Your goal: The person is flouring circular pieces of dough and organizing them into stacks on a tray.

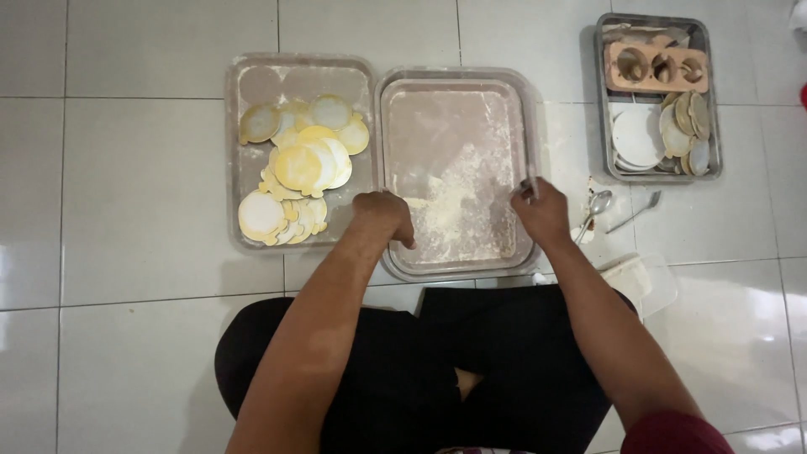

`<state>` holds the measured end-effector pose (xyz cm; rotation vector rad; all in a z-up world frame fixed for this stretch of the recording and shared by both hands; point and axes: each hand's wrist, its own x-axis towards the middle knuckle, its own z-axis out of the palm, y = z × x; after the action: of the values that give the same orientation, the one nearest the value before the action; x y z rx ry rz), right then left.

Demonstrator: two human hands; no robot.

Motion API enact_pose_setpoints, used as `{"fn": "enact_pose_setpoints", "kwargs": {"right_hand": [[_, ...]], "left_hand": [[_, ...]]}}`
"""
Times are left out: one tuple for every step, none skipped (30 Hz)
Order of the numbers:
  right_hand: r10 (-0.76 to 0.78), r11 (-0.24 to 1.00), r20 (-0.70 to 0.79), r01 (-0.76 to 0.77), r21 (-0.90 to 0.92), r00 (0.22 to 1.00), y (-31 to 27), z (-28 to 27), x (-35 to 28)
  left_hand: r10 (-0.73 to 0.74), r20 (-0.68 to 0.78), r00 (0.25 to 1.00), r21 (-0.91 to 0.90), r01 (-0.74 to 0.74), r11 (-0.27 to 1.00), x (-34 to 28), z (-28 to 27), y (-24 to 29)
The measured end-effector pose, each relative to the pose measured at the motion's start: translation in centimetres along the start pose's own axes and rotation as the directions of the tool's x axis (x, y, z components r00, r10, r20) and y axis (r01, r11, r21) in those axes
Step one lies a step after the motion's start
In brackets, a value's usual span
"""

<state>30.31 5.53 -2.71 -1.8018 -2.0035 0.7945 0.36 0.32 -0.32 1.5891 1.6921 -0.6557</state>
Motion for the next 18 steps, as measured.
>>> {"fn": "enact_pose_setpoints", "kwargs": {"right_hand": [[0.004,1.000,-0.002,-0.004,0.002,1.000,0.0,0.0,0.0],[-0.012,0.998,0.020,0.013,-0.069,1.000,0.0,0.0,0.0],[-0.032,0.990,0.046,0.038,-0.137,0.998,-0.2,0.3,0.2],[-0.035,0.990,0.046,0.041,-0.134,0.998,1.8,0.2,2.0],[-0.025,0.985,-0.156,-0.002,-0.172,0.987,3.8,0.4,3.4],[-0.021,0.978,-0.351,-0.054,-0.201,0.936,5.9,0.6,5.0],[-0.016,0.978,-0.349,-0.057,-0.199,0.937,6.9,-0.2,5.3],[-0.002,0.990,-0.402,-0.055,-0.130,0.915,7.9,-1.0,5.6],[0.010,0.997,-0.463,-0.044,-0.062,0.886,8.7,-2.0,6.4],[0.010,0.997,-0.470,-0.043,-0.059,0.882,10.8,-1.8,7.1],[0.065,0.989,-0.434,-0.115,-0.089,0.898,12.9,-1.4,7.7],[0.122,0.975,-0.399,-0.184,-0.122,0.909,15.1,-1.1,8.3],[0.123,0.976,-0.395,-0.184,-0.120,0.910,14.9,-0.8,8.6],[0.108,0.977,-0.396,-0.170,-0.125,0.912,14.8,-0.5,8.9],[0.097,0.978,-0.399,-0.162,-0.131,0.912,14.9,-0.3,8.9],[0.103,0.977,-0.396,-0.167,-0.131,0.912,14.9,-0.1,8.6],[0.126,0.979,-0.380,-0.177,-0.101,0.917,14.7,0.1,8.7],[0.149,0.980,-0.362,-0.187,-0.072,0.920,14.4,0.2,8.7]], "left_hand": [[0.002,0.001,1.000,0.004,-0.002,1.000,-0.1,0.0,0.0],[0.017,-0.014,1.000,-0.001,-0.017,1.000,-0.2,0.1,0.0],[0.026,-0.033,0.999,-0.008,-0.027,1.000,-0.2,0.1,-0.3],[0.022,-0.034,0.999,-0.007,-0.023,1.000,0.2,0.0,-0.3],[0.033,-0.038,0.999,-0.025,-0.034,0.999,0.4,0.3,-0.5],[0.043,-0.042,0.998,-0.044,-0.044,0.998,0.7,0.6,-0.6],[0.042,-0.037,0.998,-0.042,-0.044,0.998,0.3,0.6,-0.7],[0.050,-0.044,0.998,-0.069,-0.053,0.996,-0.2,0.6,-0.8],[0.060,-0.062,0.996,-0.092,-0.066,0.994,-0.4,0.1,-0.8],[0.062,-0.068,0.996,-0.087,-0.068,0.994,-0.6,-0.4,-0.8],[0.081,-0.072,0.994,-0.104,-0.089,0.991,-1.0,-0.6,-0.9],[0.100,-0.077,0.992,-0.122,-0.109,0.987,-1.3,-0.7,-0.9],[0.096,-0.074,0.993,-0.123,-0.105,0.987,-1.8,-1.1,-1.0],[0.108,-0.093,0.990,-0.163,-0.122,0.979,-2.2,-1.5,-1.1],[0.123,-0.111,0.986,-0.201,-0.143,0.969,-2.6,-1.8,-1.1],[0.124,-0.105,0.987,-0.200,-0.143,0.969,-2.0,-1.4,-1.3],[0.125,-0.149,0.981,-0.242,-0.158,0.957,-1.3,-1.3,-1.6],[0.123,-0.192,0.974,-0.284,-0.175,0.943,-0.7,-1.1,-1.9]]}}
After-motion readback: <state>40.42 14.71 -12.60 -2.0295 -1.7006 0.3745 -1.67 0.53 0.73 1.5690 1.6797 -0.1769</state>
